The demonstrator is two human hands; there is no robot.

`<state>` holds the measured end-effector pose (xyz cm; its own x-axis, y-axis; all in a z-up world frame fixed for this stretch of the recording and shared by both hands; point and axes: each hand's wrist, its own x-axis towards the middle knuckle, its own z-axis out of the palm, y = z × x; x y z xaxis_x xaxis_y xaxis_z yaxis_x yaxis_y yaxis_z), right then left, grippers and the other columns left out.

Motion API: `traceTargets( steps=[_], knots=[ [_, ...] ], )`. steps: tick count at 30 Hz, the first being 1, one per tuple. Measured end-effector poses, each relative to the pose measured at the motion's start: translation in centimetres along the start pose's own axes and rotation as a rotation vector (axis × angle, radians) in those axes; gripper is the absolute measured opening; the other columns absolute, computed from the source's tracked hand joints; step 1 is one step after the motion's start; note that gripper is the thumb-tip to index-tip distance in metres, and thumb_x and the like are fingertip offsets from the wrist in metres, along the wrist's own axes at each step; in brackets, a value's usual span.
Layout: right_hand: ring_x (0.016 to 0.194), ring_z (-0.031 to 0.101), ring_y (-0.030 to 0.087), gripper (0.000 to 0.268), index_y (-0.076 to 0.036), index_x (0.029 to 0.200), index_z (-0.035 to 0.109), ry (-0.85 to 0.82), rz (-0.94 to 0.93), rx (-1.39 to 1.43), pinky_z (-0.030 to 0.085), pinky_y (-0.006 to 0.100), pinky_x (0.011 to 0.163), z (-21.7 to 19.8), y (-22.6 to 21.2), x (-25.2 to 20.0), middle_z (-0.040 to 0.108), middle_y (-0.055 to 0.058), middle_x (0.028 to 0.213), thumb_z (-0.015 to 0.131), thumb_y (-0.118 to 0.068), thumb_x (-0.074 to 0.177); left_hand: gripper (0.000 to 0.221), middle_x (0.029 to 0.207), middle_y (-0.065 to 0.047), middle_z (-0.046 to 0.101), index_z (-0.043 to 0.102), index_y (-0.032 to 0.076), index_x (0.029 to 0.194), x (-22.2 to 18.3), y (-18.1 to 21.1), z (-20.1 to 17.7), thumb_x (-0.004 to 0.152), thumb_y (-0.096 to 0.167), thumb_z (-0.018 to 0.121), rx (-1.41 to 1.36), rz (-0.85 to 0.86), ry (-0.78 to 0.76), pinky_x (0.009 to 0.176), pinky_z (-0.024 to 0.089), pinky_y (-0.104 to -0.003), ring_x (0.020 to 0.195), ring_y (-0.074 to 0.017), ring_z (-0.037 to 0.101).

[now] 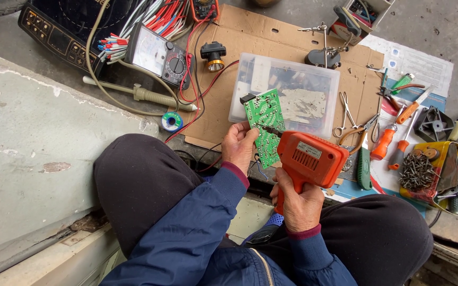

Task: Repairing a circuit board using a soldering gun and pliers to manipulate components

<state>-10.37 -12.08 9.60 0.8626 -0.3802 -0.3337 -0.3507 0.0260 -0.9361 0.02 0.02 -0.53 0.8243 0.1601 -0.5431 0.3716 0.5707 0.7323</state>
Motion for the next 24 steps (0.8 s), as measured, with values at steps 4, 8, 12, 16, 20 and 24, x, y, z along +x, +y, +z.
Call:
traceTargets(
  steps=[4, 8, 12, 16, 20, 24],
  knots=[
    [0.053, 0.065, 0.02, 0.033, 0.007, 0.121, 0.067, 0.01, 0.014, 0.012, 0.054, 0.032, 0.043, 0.01, 0.04, 0.03, 0.075, 0.018, 0.087, 0.079, -0.01, 0.096, 0.031, 0.099, -0.011, 0.081, 0.07, -0.001, 0.123, 0.03, -0.05, -0.04, 0.093, 0.003, 0.075, 0.001, 0.001, 0.0, 0.061, 0.049, -0.022, 0.073, -0.0102, 0.066],
    [0.053, 0.065, 0.02, 0.031, 0.007, 0.119, 0.067, 0.013, 0.012, 0.004, 0.054, 0.032, 0.043, 0.0, 0.02, 0.02, 0.075, 0.018, 0.086, 0.079, -0.01, 0.096, 0.03, 0.1, -0.012, 0.081, 0.07, -0.001, 0.122, 0.22, -0.34, -0.1, 0.093, 0.002, 0.075, -0.018, 0.001, -0.006, 0.062, 0.05, -0.022, 0.074, -0.0107, 0.067],
    [0.054, 0.066, 0.021, 0.031, 0.007, 0.119, 0.068, 0.017, 0.009, -0.011, 0.054, 0.032, 0.044, 0.01, 0.04, 0.06, 0.075, 0.018, 0.086, 0.079, -0.011, 0.096, 0.031, 0.1, -0.012, 0.081, 0.069, -0.002, 0.123, 0.15, -0.23, -0.11, 0.093, 0.002, 0.075, -0.016, 0.003, -0.012, 0.063, 0.051, -0.022, 0.075, -0.0111, 0.067],
    [0.052, 0.064, 0.019, 0.032, 0.009, 0.121, 0.066, 0.026, -0.003, 0.014, 0.054, 0.031, 0.043, 0.01, -0.26, 0.03, 0.077, 0.02, 0.089, 0.078, -0.009, 0.097, 0.032, 0.102, -0.013, 0.081, 0.07, -0.002, 0.124, 0.34, -0.5, -0.19, 0.093, 0.002, 0.076, -0.018, 0.008, -0.011, 0.064, 0.052, -0.022, 0.077, -0.0116, 0.068],
    [0.051, 0.063, 0.019, 0.033, 0.008, 0.124, 0.065, 0.055, 0.001, 0.029, 0.052, 0.03, 0.041, 0.03, -0.59, 0.0, 0.081, 0.022, 0.094, 0.076, -0.008, 0.098, 0.033, 0.105, -0.015, 0.082, 0.069, -0.003, 0.124, 0.42, -0.5, -0.15, 0.092, 0.001, 0.075, -0.022, 0.004, -0.003, 0.069, 0.056, -0.023, 0.082, -0.0145, 0.072],
    [0.054, 0.064, 0.02, 0.034, 0.009, 0.126, 0.064, 0.064, 0.001, 0.047, 0.053, 0.031, 0.042, 0.05, -0.51, 0.02, 0.081, 0.023, 0.099, 0.075, -0.007, 0.098, 0.036, 0.109, -0.016, 0.082, 0.066, -0.003, 0.127, 0.88, -0.89, -0.41, 0.093, 0.002, 0.074, -0.051, -0.014, -0.009, 0.071, 0.058, -0.024, 0.084, -0.0159, 0.074]
  ],
)
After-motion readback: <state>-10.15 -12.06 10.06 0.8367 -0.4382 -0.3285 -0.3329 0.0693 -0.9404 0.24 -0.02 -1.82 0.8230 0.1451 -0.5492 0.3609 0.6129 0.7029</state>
